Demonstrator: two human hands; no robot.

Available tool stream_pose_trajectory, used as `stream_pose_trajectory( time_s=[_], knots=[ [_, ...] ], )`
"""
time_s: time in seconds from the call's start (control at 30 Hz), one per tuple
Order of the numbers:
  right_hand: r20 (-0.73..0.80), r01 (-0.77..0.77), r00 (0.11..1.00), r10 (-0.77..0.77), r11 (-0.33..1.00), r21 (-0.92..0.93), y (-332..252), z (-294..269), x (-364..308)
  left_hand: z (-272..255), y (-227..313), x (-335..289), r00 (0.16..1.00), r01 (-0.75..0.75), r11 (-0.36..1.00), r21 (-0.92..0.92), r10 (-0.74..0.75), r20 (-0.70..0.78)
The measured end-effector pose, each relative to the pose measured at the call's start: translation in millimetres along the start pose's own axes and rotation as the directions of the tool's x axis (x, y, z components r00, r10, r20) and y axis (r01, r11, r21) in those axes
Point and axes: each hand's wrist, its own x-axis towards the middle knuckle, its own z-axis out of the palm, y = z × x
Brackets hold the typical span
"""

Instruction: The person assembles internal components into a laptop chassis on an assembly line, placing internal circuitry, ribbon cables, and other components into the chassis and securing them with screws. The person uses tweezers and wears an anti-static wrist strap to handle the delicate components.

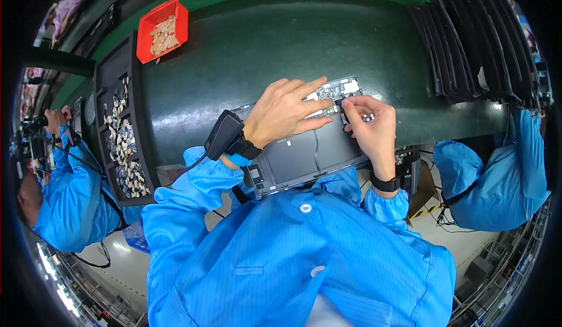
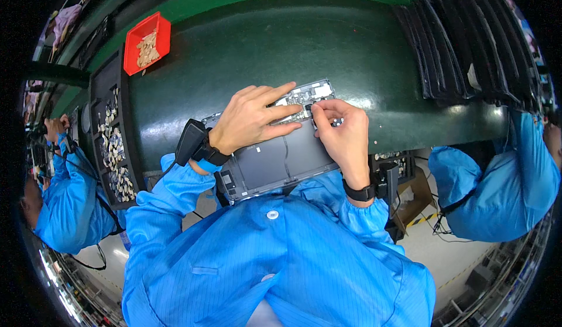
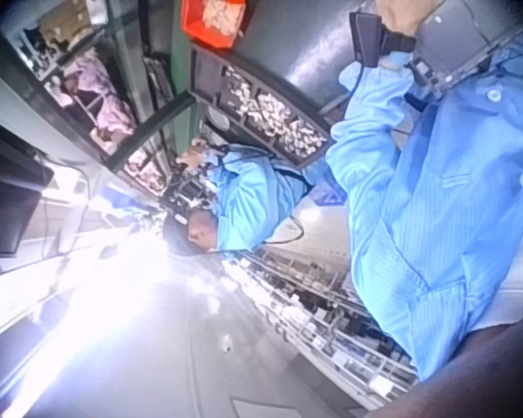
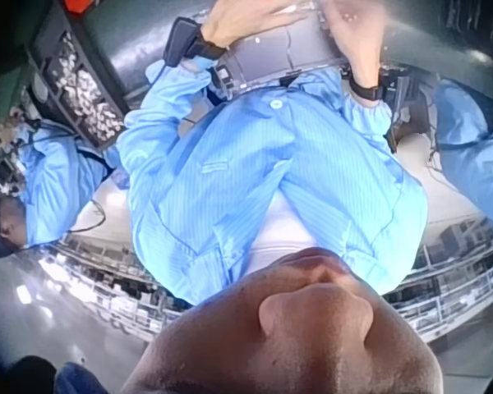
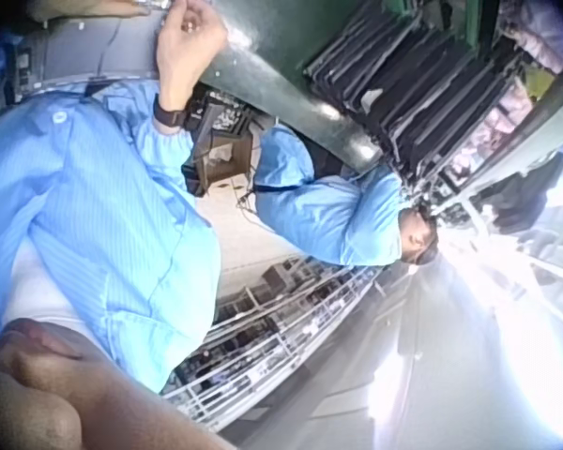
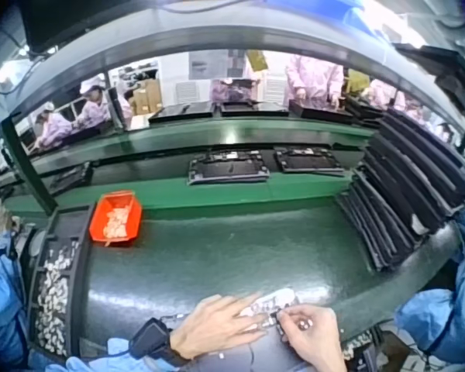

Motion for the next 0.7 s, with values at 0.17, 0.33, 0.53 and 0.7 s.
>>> stream_pose_trajectory(
  time_s=[0.17, 0.33, 0.53, 0.7],
  knots=[
    [0.002, 0.021, 1.0, -0.021, 1.0, -0.018, 6.3, 2.1, 2.2, 0.2, 0.0, -0.1, 1.0, -0.008, 1.0, -0.009, 0.008, -0.011],
    [0.012, 0.035, 0.999, -0.034, 0.999, -0.032, 2.2, 2.8, 1.6, 0.3, -0.1, -0.9, 1.0, -0.005, 1.0, -0.006, 0.005, -0.017],
    [0.007, 0.024, 1.0, -0.024, 1.0, -0.015, 4.7, 4.1, 2.7, 0.4, 0.8, -1.5, 1.0, 0.0, 1.0, -0.004, 0.0, -0.015],
    [0.003, 0.013, 1.0, -0.013, 0.999, -0.033, 2.2, 4.5, 2.6, 0.9, 0.6, -1.8, 1.0, -0.004, 1.0, -0.008, 0.003, -0.023]
  ],
)
